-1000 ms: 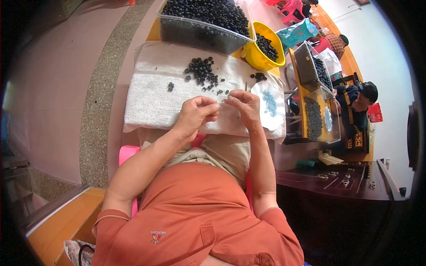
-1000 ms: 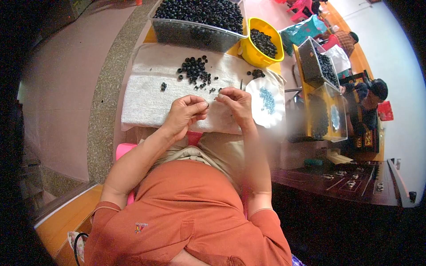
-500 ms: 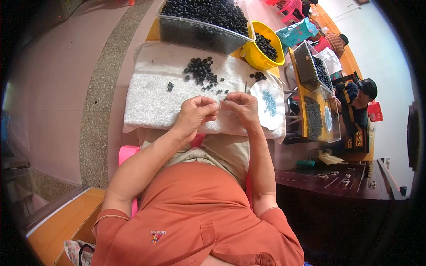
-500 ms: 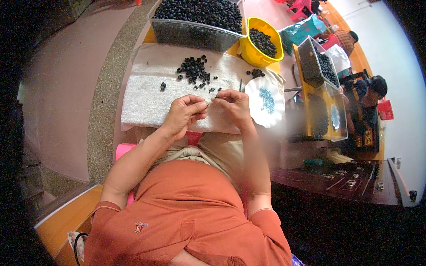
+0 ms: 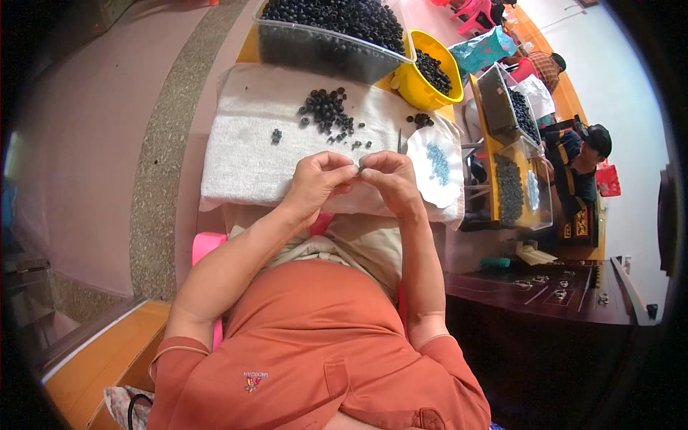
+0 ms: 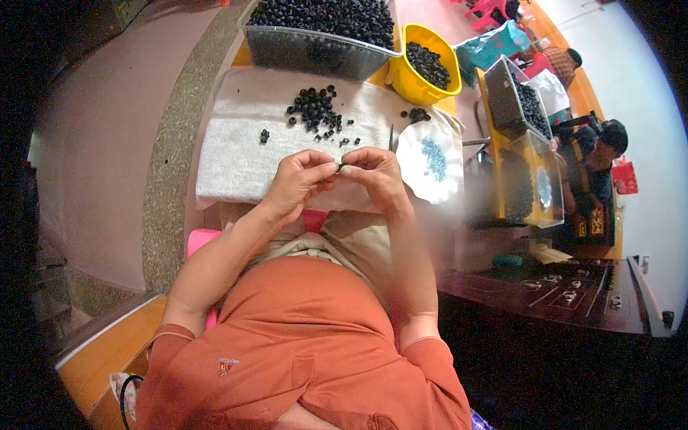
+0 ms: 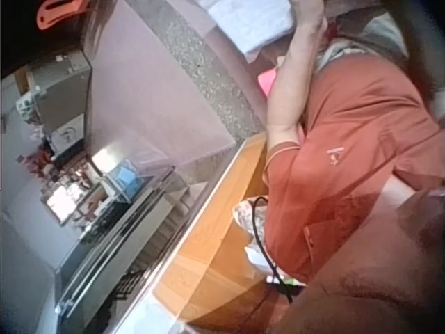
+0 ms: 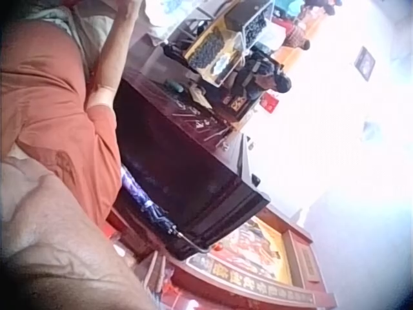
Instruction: Inspecting and sorting small black spherical objects from a pile into containers.
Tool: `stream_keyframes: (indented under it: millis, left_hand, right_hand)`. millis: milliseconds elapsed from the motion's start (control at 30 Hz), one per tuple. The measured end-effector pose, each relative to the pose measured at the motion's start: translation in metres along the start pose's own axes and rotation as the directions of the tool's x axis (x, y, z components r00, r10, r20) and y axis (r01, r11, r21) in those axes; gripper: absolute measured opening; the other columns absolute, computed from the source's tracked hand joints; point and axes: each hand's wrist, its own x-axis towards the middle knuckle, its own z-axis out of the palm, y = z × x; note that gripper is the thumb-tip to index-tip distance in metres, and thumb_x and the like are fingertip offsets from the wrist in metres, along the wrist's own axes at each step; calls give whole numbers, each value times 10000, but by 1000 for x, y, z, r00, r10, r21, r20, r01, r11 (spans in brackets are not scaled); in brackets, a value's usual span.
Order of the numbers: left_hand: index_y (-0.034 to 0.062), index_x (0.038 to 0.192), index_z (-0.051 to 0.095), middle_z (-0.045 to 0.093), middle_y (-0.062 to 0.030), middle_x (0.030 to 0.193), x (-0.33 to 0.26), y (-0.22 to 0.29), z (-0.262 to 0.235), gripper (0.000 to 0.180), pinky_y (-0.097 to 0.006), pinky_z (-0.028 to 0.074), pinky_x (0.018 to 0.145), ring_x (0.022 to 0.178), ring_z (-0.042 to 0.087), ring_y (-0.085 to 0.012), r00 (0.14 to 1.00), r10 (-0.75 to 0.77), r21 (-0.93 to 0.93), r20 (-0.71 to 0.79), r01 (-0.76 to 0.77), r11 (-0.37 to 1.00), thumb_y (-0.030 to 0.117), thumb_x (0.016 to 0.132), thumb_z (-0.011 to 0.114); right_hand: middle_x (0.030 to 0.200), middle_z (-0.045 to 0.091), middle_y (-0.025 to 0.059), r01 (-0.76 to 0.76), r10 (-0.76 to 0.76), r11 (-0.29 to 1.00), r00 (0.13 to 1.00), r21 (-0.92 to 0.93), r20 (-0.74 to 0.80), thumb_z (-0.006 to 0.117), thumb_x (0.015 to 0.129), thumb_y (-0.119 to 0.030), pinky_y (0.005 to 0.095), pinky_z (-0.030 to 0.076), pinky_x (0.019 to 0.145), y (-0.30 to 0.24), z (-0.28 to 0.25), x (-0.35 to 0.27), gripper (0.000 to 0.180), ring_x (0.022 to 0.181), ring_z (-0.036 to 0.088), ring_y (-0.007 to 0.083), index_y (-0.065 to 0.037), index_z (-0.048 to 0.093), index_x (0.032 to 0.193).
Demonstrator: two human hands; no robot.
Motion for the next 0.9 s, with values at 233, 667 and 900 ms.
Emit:
stream_keyframes:
  millis: [233,667,900]
  left_hand:
    - [32,992,633,668,-49,919,0,0,-2,129,-250,546,736,808,632,-110,1000,-3,27,21,3,1000,95,890,681]
    - [46,998,635,667,-37,928,2,-3,-5,126,-260,546,757,828,639,-113,999,0,9,54,-1,1000,101,894,680]
    - [60,981,643,668,-21,899,1,-1,-4,109,-267,546,753,816,641,-104,999,-18,-40,28,19,999,108,893,687]
  right_hand:
    - [872,703,73,30,-30,999,1000,31,0,737,807,30,248,557,730,4,-1,-1,156,773,663,125,10,689,953]
    - [896,700,70,101,-103,991,994,-83,-24,733,814,18,248,556,738,6,2,-1,144,795,659,126,17,697,954]
    - [950,669,75,313,-306,902,949,-298,70,693,835,54,232,512,737,5,8,-2,114,865,621,124,35,684,947]
